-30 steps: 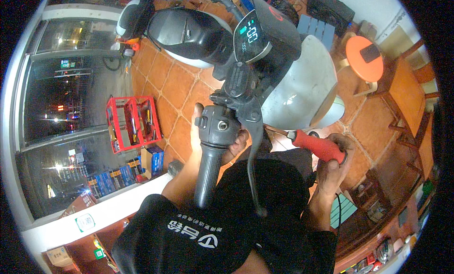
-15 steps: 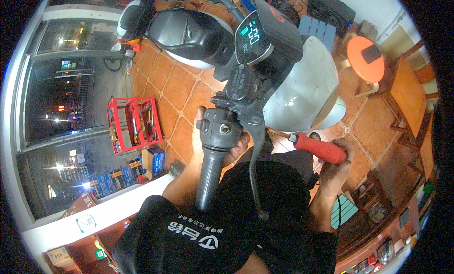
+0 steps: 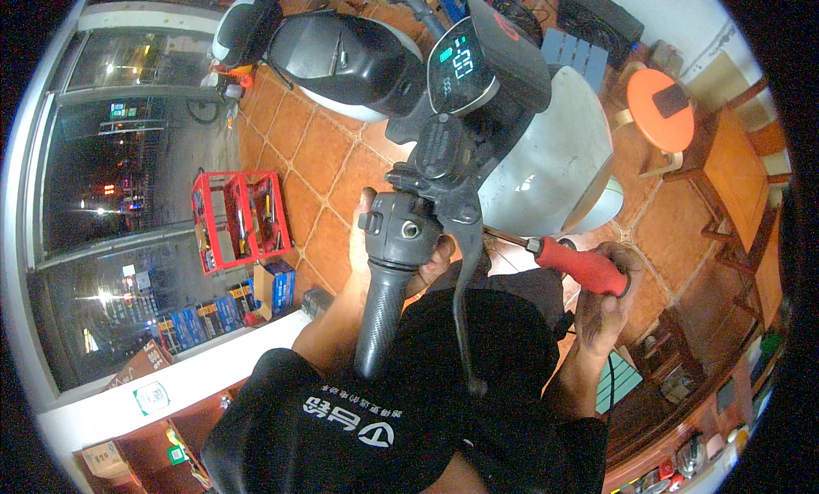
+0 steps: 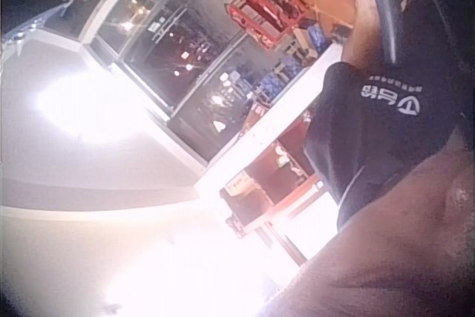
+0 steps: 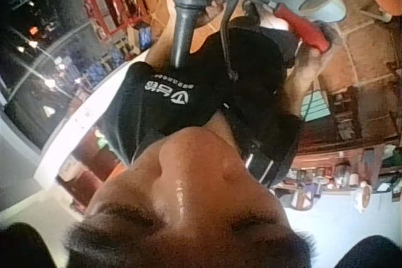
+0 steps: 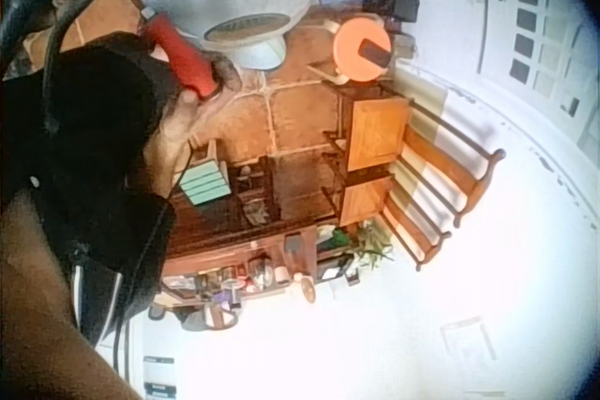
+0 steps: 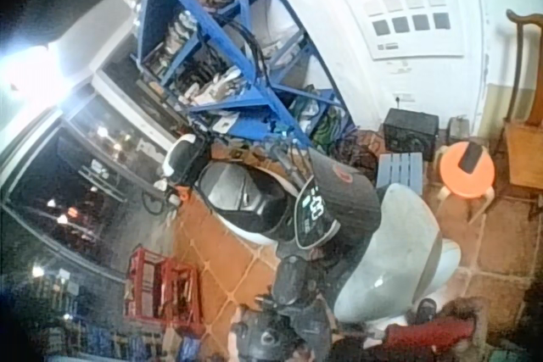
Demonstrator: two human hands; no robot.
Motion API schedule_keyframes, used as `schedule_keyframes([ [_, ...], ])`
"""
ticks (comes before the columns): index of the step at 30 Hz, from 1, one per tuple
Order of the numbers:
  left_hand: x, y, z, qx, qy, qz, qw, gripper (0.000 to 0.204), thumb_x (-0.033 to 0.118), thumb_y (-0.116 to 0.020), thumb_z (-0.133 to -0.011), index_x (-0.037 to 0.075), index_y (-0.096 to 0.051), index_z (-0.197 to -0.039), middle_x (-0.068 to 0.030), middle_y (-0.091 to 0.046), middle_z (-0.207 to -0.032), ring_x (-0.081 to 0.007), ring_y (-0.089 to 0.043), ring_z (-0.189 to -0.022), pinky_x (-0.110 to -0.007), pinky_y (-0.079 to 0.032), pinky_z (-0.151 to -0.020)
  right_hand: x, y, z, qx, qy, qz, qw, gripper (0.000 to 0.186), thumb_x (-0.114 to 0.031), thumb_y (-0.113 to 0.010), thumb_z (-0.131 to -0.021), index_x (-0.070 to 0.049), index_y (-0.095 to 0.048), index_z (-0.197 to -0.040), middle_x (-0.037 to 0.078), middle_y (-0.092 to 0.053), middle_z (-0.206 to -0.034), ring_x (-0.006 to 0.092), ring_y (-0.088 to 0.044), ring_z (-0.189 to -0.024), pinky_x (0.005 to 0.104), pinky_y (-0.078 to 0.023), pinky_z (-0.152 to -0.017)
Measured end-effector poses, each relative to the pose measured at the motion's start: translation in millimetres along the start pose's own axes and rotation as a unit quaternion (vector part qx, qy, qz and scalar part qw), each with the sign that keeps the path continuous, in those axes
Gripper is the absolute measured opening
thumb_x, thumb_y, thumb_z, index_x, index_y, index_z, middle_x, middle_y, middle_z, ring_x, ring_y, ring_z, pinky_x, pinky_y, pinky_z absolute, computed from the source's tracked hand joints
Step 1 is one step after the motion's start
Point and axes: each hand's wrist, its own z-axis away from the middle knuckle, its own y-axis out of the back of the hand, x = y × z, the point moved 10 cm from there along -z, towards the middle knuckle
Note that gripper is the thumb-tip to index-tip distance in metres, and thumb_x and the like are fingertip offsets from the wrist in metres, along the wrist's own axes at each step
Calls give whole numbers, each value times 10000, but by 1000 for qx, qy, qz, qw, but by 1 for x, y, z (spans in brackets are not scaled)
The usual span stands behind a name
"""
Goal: The person uses a red screwdriver to loosen and tighten screws on the left handlebar of a white electric scooter. They repeatedly adjust the throttle grip and brake lever, test the controls, and reposition components on the handlebar stem.
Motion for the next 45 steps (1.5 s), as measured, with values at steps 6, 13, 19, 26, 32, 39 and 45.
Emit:
schedule_keyframes([
  [6, 1, 2, -2, -18, 3, -3, 1000, 841, 771, -477, -725, 17, -533, -1094, -213, -584, -885, -322, -542, -633, -347, -465, -509, 13, 25, 4, 25, -40, 108, 993, 569, -513, -590, -822, -13, -475, -1067, 109, -497, -1006, 205, -511, -907, 333, -422, -806],
  [13, 0, 6, -3, 38, 11, 18, 999, 859, 763, -493, -720, 30, -494, -1168, -229, -565, -990, -342, -551, -694, -363, -475, -529, 14, 19, 4, -3, -55, 27, 998, 683, -608, -562, -807, 4, -465, -1094, 108, -491, -1022, 230, -519, -967, 379, -395, -931],
  [19, -1, 9, -1, 16, 29, 15, 999, 887, 755, -521, -707, 27, -466, -1211, -242, -535, -1066, -357, -549, -771, -380, -484, -563, 2, 12, 5, 12, 4, 67, 998, 663, -596, -551, -821, 8, -475, -1084, 109, -495, -1030, 226, -523, -962, 380, -417, -907],
  [26, -4, 1, -6, -33, 58, 51, 996, 900, 745, -544, -700, 20, -451, -1226, -244, -523, -1082, -353, -542, -782, -376, -492, -578, 21, 36, 13, 47, -53, 88, 994, 645, -513, -637, -789, -18, -433, -1149, 117, -490, -1040, 227, -515, -955, 354, -422, -875],
  [32, -5, 8, -4, -10, 29, 32, 999, 925, 742, -563, -688, 18, -432, -1248, -252, -517, -1094, -356, -540, -805, -371, -499, -570, 14, 17, 6, -15, -29, 14, 999, 625, -531, -602, -803, -14, -448, -1119, 119, -483, -1035, 213, -513, -930, 332, -439, -804],
  [39, -5, 3, -4, -25, 57, 49, 997, 953, 748, -563, -681, 10, -418, -1265, -264, -507, -1114, -382, -541, -840, -395, -514, -577, -5, 8, 6, 14, 10, 113, 993, 663, -621, -517, -828, 6, -488, -1044, 102, -503, -988, 206, -515, -912, 361, -410, -864],
  [45, 1, 14, -2, 80, 15, 46, 996, 893, 708, -581, -700, 13, -437, -1243, -253, -521, -1108, -402, -549, -889, -430, -521, -591, 17, 35, 17, 21, -71, 130, 989, 662, -603, -574, -795, 0, -483, -1054, 116, -503, -990, 202, -500, -902, 344, -405, -835],
])
